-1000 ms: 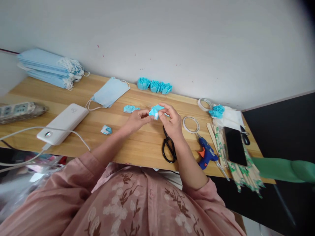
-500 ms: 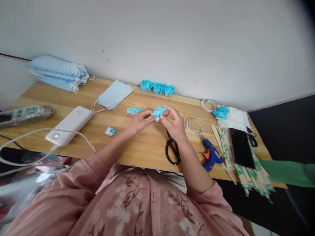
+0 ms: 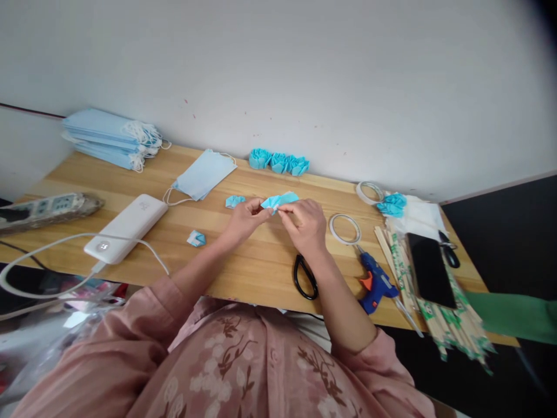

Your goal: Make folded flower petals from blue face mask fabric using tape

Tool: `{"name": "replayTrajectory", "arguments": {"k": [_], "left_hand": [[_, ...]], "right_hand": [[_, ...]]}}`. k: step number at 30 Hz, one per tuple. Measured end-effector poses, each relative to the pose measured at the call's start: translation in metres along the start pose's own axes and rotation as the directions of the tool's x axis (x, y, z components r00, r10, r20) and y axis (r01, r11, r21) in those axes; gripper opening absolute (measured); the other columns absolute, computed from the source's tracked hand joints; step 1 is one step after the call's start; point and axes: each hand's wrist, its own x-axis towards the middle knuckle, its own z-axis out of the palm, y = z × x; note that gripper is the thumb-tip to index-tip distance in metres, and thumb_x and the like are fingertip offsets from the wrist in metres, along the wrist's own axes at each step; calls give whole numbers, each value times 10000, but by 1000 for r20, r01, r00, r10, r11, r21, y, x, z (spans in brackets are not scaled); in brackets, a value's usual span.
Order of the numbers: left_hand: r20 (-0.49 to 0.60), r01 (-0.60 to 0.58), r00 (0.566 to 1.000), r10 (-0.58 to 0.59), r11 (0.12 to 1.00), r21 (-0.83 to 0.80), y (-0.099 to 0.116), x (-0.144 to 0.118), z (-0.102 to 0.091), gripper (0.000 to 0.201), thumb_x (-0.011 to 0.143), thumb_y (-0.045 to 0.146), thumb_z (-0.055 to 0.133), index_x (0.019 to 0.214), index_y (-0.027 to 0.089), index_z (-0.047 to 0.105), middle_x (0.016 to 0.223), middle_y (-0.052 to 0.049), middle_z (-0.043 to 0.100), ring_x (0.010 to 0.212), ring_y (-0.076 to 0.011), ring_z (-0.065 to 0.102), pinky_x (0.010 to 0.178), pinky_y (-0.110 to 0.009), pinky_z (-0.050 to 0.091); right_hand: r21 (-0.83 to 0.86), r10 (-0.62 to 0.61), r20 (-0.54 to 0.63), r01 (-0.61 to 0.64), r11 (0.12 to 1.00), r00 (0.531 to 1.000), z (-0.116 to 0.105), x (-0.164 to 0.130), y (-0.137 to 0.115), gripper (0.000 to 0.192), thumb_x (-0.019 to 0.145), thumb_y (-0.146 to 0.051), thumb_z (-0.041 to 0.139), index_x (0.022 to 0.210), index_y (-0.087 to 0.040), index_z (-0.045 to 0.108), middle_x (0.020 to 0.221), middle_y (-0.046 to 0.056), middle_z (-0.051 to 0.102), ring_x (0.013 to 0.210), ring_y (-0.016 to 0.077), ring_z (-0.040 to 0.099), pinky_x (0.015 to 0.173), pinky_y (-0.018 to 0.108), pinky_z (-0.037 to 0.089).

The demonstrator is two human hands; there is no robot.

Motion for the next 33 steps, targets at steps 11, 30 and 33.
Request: {"name": "replayTrajectory", "arguments": {"k": [11, 30, 33], "left_hand": [[13, -46, 999, 44, 987, 155, 5, -3, 3, 227, 747, 375, 601, 681, 163, 552, 610, 42, 427, 590, -87, 365, 562, -236, 285], [50, -19, 999, 14, 996, 84, 9, -4, 3, 243, 740, 397, 614, 682, 172, 545, 620, 38, 424, 599, -91, 360, 576, -244, 290], [57, 3, 998, -7, 998, 66, 9, -4, 3, 260, 732, 418, 631, 689, 175, 551, 615, 40, 436, 595, -91, 369, 574, -244, 293]], "right_hand": [[-39, -39, 25, 40, 998, 999, 2, 0, 2, 146, 940, -290, 603, 859, -244, 715, 836, 11, 775, 810, 192, 674, 870, 380, 437], [-19, -18, 96, 20, 1000, 995, -1, 0, 3, 218, 988, -300, 506, 901, -235, 695, 850, 31, 746, 818, 196, 632, 830, 362, 407], [-30, -15, 99, 18, 999, 995, -2, 0, 3, 216, 987, -298, 502, 903, -231, 690, 844, 37, 734, 812, 199, 621, 820, 360, 404]]}}
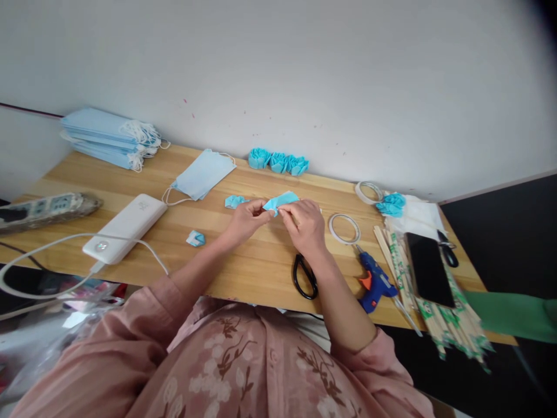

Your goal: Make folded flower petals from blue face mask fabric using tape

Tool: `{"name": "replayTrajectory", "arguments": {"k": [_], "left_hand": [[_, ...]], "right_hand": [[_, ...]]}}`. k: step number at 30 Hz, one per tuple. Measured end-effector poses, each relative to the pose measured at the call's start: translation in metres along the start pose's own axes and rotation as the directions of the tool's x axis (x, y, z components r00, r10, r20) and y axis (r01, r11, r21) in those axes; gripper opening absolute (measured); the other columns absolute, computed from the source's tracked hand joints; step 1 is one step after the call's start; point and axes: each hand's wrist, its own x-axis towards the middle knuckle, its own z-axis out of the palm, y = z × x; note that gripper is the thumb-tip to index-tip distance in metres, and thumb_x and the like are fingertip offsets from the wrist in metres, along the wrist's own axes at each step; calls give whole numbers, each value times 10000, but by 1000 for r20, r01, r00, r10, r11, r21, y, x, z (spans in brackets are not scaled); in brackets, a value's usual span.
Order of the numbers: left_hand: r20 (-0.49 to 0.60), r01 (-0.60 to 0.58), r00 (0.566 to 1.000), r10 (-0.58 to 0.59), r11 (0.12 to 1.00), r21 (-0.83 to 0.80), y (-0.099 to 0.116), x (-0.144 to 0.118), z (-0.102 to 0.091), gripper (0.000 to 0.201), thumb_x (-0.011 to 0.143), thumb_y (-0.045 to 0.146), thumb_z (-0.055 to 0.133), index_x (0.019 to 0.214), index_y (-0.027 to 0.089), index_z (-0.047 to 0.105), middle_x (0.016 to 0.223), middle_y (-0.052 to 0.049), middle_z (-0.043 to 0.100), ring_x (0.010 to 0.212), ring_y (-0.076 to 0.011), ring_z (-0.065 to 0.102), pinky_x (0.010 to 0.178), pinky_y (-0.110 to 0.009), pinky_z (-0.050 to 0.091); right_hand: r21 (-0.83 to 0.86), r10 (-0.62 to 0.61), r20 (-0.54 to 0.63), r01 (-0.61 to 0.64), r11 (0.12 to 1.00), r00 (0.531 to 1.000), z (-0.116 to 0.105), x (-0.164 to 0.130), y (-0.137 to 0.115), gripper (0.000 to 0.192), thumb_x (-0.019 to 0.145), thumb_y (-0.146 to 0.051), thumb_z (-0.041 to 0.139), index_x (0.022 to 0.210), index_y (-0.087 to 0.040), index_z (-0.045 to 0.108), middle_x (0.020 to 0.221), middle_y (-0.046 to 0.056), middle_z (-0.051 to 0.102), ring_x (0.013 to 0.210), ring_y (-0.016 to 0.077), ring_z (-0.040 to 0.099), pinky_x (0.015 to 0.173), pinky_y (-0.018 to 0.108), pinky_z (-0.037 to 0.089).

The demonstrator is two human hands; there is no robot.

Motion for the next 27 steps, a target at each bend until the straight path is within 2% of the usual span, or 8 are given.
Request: {"name": "replayTrajectory", "arguments": {"k": [9, 13, 16, 18, 20, 22, 25, 27], "left_hand": [[-25, 59, 998, -62, 995, -77, -1, 1, -2, 255, 714, 391, 673, 653, 170, 561, 576, 32, 509, 566, -90, 432, 568, -238, 356], [-75, 74, 994, -84, 988, -134, -4, 2, -3, 253, 712, 380, 685, 656, 163, 566, 589, 30, 542, 558, -83, 450, 580, -238, 375], [-88, 58, 994, -72, 988, -145, -4, 2, -3, 268, 717, 394, 694, 646, 160, 583, 600, 25, 554, 570, -85, 467, 584, -236, 383], [-86, 58, 994, -71, 986, -154, -2, 0, -3, 271, 728, 406, 687, 650, 160, 604, 609, 18, 565, 580, -90, 483, 593, -238, 395], [-79, 64, 994, -78, 984, -166, -1, -1, -2, 276, 736, 411, 676, 646, 158, 616, 621, 7, 582, 578, -92, 489, 592, -240, 402], [-60, 65, 995, -77, 981, -183, 1, -3, -1, 281, 742, 417, 664, 643, 156, 628, 641, -8, 605, 579, -94, 495, 591, -243, 409], [-34, 51, 998, -59, 977, -209, 2, -4, -1, 310, 760, 450, 639, 668, 154, 656, 680, -33, 638, 609, -108, 519, 604, -251, 428], [-24, 49, 998, -56, 974, -221, 2, -6, -2, 327, 764, 468, 633, 695, 151, 670, 712, -47, 654, 641, -120, 537, 617, -256, 438]], "right_hand": [[-12, 57, -61, -58, 998, 997, 0, -1, 4, 144, 947, -244, 533, 866, -220, 649, 814, 28, 713, 806, 203, 609, 817, 351, 407], [20, 134, -118, -133, 991, 984, -18, 5, 3, 138, 933, -233, 531, 849, -220, 639, 811, 31, 704, 787, 207, 606, 783, 349, 411], [2, 76, 108, -76, 997, 991, -48, 4, -19, 149, 935, -238, 535, 827, -233, 637, 807, 26, 706, 782, 205, 602, 768, 347, 401], [25, -14, 391, 5, 1000, 920, -67, -7, -41, 187, 956, -253, 534, 801, -234, 637, 770, 10, 698, 745, 186, 601, 754, 337, 399], [124, -143, 617, 83, 989, 774, -78, -25, -62, 240, 969, -280, 534, 757, -234, 635, 697, -4, 669, 673, 162, 593, 677, 306, 405], [254, -230, 725, 59, 965, 650, -81, -44, -73, 205, 977, -235, 509, 838, -243, 660, 804, 3, 710, 749, 148, 641, 662, 275, 437], [280, -101, 700, -141, 950, 707, -77, -62, -70, 287, 957, -170, 501, 1207, -265, 607, 1077, 34, 730, 925, 159, 682, 784, 288, 509], [308, 59, 615, -308, 900, 786, -71, -63, -58, 326, 935, -191, 536, 1248, -270, 583, 1076, 34, 732, 908, 154, 693, 800, 300, 535]]}}
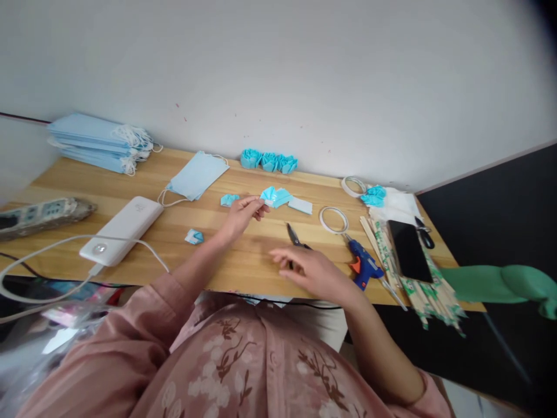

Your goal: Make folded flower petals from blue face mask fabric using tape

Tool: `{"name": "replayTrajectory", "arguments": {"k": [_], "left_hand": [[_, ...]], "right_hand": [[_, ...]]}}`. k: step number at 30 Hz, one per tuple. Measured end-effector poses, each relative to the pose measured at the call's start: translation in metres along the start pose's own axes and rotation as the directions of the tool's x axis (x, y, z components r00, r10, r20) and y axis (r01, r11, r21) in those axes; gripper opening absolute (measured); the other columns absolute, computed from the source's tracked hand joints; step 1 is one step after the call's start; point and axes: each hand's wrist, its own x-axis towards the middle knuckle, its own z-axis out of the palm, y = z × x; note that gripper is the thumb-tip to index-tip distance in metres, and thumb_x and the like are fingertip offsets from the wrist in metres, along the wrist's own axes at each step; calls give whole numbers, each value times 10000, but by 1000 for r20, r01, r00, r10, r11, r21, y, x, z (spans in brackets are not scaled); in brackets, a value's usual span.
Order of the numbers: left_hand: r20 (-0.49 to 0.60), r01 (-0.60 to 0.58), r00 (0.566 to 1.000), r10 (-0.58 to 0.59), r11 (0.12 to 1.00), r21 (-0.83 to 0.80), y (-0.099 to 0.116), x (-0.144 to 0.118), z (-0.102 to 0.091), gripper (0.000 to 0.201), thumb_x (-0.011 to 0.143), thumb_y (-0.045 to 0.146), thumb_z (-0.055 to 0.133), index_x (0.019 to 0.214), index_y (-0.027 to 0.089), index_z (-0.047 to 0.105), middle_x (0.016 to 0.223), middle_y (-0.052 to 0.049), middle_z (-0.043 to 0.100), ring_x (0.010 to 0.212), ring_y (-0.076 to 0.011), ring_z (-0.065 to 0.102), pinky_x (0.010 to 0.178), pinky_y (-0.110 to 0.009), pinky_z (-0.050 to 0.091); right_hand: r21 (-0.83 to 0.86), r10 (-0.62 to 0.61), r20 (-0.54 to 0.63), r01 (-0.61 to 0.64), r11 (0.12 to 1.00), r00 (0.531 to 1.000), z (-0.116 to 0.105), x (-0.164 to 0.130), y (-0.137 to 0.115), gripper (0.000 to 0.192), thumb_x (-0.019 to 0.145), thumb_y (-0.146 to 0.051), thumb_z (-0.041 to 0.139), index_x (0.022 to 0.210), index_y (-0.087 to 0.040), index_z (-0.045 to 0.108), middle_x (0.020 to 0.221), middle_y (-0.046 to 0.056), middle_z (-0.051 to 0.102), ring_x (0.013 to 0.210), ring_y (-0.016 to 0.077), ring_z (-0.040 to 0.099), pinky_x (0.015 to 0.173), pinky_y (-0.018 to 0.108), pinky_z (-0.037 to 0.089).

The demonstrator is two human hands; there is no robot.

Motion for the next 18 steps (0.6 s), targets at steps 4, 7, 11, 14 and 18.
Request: {"name": "replayTrajectory", "arguments": {"k": [4, 7, 11, 14, 18], "left_hand": [[47, -41, 998, 40, 999, 21, 2, -2, 0, 324, 771, 466, 636, 695, 153, 663, 756, -45, 645, 688, -128, 543, 659, -263, 449], [84, -109, 991, 103, 992, 68, 4, -3, 1, 313, 789, 452, 621, 667, 165, 647, 718, -22, 597, 687, -128, 523, 669, -264, 446], [124, -164, 981, 149, 979, 122, 3, -2, 2, 351, 782, 458, 612, 575, 175, 590, 690, -23, 570, 725, -147, 523, 662, -264, 433], [113, -135, 986, 121, 983, 124, 2, -1, 3, 340, 759, 473, 633, 598, 174, 602, 699, -18, 577, 713, -141, 510, 648, -262, 420], [35, -53, 998, 51, 997, 60, 3, 0, 3, 301, 699, 465, 711, 789, 180, 677, 722, 6, 587, 674, -116, 484, 638, -252, 411]], "right_hand": [[265, 190, -465, -69, 962, 864, -1, 28, 24, 340, 926, -290, 552, 1264, -250, 549, 1106, 77, 702, 960, 177, 676, 730, 307, 562], [395, 244, -560, -4, 919, 792, 2, 54, 34, 409, 898, -337, 587, 1289, -243, 515, 1071, 72, 687, 953, 175, 661, 733, 307, 562], [489, 244, -582, 93, 868, 776, 7, 78, 39, 406, 869, -346, 597, 1253, -234, 524, 900, 19, 655, 797, 143, 634, 709, 291, 550], [473, 248, -610, 95, 876, 753, 8, 84, 38, 405, 848, -314, 600, 1239, -234, 536, 851, 3, 642, 751, 138, 622, 691, 287, 538], [368, 226, -654, 42, 929, 722, 7, 83, 37, 451, 828, -248, 594, 1274, -245, 522, 850, -1, 656, 788, 145, 640, 768, 313, 538]]}}
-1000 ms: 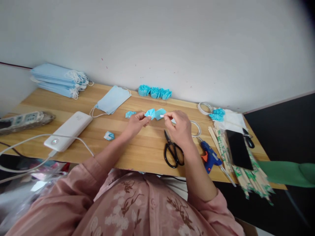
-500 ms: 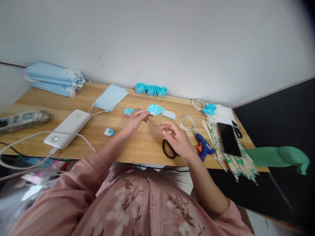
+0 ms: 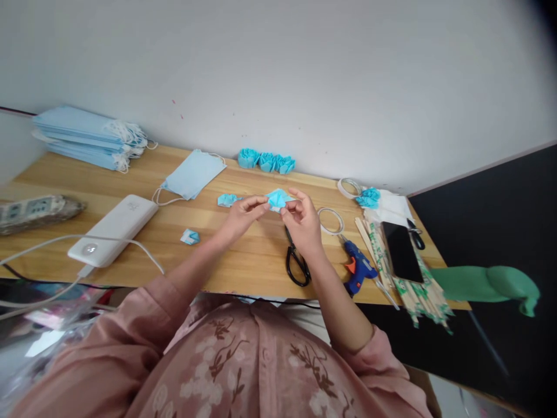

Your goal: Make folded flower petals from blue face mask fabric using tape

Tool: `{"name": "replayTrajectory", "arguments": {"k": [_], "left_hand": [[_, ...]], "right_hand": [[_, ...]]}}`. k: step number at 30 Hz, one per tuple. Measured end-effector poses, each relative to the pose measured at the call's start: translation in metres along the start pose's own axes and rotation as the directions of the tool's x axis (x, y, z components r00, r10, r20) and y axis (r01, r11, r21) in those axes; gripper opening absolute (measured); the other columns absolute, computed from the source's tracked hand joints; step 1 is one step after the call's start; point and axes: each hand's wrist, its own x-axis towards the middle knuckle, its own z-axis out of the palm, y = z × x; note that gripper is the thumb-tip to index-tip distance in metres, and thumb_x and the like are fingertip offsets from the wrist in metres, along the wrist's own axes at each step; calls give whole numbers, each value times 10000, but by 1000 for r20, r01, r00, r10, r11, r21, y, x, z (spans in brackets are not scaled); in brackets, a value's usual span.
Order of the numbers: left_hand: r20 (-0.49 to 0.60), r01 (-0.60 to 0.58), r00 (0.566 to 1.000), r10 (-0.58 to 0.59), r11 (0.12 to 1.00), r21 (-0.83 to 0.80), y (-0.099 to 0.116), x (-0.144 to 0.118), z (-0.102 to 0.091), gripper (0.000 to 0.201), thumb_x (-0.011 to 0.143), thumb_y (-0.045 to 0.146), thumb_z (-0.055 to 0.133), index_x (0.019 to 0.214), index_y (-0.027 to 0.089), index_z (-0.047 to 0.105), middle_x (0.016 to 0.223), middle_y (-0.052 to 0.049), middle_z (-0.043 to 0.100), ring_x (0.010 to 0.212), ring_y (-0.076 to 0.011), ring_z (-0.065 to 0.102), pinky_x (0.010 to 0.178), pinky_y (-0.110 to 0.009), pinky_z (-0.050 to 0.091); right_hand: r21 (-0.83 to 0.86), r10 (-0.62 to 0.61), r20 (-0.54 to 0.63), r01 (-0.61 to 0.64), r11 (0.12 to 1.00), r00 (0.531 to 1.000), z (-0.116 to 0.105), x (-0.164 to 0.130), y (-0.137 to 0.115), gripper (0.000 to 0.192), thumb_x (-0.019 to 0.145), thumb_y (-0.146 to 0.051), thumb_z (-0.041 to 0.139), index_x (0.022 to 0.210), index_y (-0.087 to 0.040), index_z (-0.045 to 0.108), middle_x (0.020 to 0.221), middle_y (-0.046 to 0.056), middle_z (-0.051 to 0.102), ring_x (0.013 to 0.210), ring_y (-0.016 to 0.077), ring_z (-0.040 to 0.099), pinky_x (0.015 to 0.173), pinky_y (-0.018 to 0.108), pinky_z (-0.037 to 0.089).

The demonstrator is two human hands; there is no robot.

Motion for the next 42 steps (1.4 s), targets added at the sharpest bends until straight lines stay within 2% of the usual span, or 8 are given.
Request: {"name": "replayTrajectory", "arguments": {"k": [3, 8, 13, 19, 23, 28, 35, 42], "left_hand": [[-33, -9, 999, 8, 1000, -26, -1, 1, -1, 270, 685, 427, 727, 710, 172, 643, 669, 17, 554, 634, -101, 455, 618, -246, 387], [-92, -7, 996, 4, 1000, -29, -2, 0, -2, 229, 716, 386, 704, 681, 171, 631, 597, 25, 527, 595, -100, 445, 606, -254, 374], [-78, -16, 997, 16, 1000, -1, -1, -1, -1, 243, 741, 377, 688, 645, 173, 601, 594, 23, 519, 590, -98, 448, 607, -258, 371], [5, 27, 1000, -27, 999, 33, -5, 2, -1, 260, 734, 395, 692, 654, 174, 581, 613, 25, 516, 591, -97, 439, 599, -257, 361], [-29, 27, 999, -26, 998, 51, -7, 2, -1, 268, 729, 399, 682, 644, 177, 559, 612, 27, 507, 593, -98, 428, 594, -257, 346], [-84, -32, 996, 36, 998, 49, -5, 1, 1, 250, 729, 393, 678, 666, 172, 581, 628, 29, 507, 610, -98, 432, 612, -258, 350], [-37, -54, 998, 56, 997, 49, -2, -1, 3, 240, 720, 395, 678, 688, 167, 610, 656, 19, 553, 631, -103, 460, 645, -261, 395], [-8, -87, 996, 89, 991, 105, -4, -1, 2, 214, 744, 369, 672, 699, 163, 636, 692, -2, 619, 665, -116, 516, 674, -264, 425]], "right_hand": [[-56, -27, 36, 29, 998, 999, -3, -1, -2, 485, 827, -222, 597, 1304, -252, 516, 852, 0, 659, 807, 152, 644, 810, 329, 538], [96, -9, 107, -2, 995, 994, -7, -3, 0, 457, 926, -357, 523, 1368, -254, 472, 914, 34, 686, 867, 171, 659, 821, 353, 540], [116, 31, 103, -43, 992, 994, -3, 0, 12, 524, 853, -351, 611, 1352, -246, 488, 893, 26, 674, 835, 169, 648, 794, 338, 540], [1, -41, 78, 41, 999, 996, 2, 4, 17, 481, 875, -279, 555, 1348, -235, 479, 872, 17, 667, 800, 153, 635, 760, 316, 534], [-151, -132, -20, 128, 980, 991, 0, -2, 8, 433, 889, -233, 544, 1320, -249, 502, 919, 16, 676, 838, 151, 636, 765, 309, 523], [-522, -351, 24, 311, 794, 936, -1, -13, -7, 111, 935, -243, 542, 940, -229, 653, 888, 45, 699, 850, 189, 617, 770, 328, 481], [-632, -337, 65, 300, 714, 939, 5, -13, -12, 131, 943, -265, 554, 904, -227, 674, 868, 42, 717, 812, 192, 611, 742, 315, 443], [-646, -317, 57, 277, 711, 947, 5, -14, -11, 142, 938, -274, 563, 875, -223, 680, 841, 38, 721, 791, 189, 610, 727, 309, 430]]}}
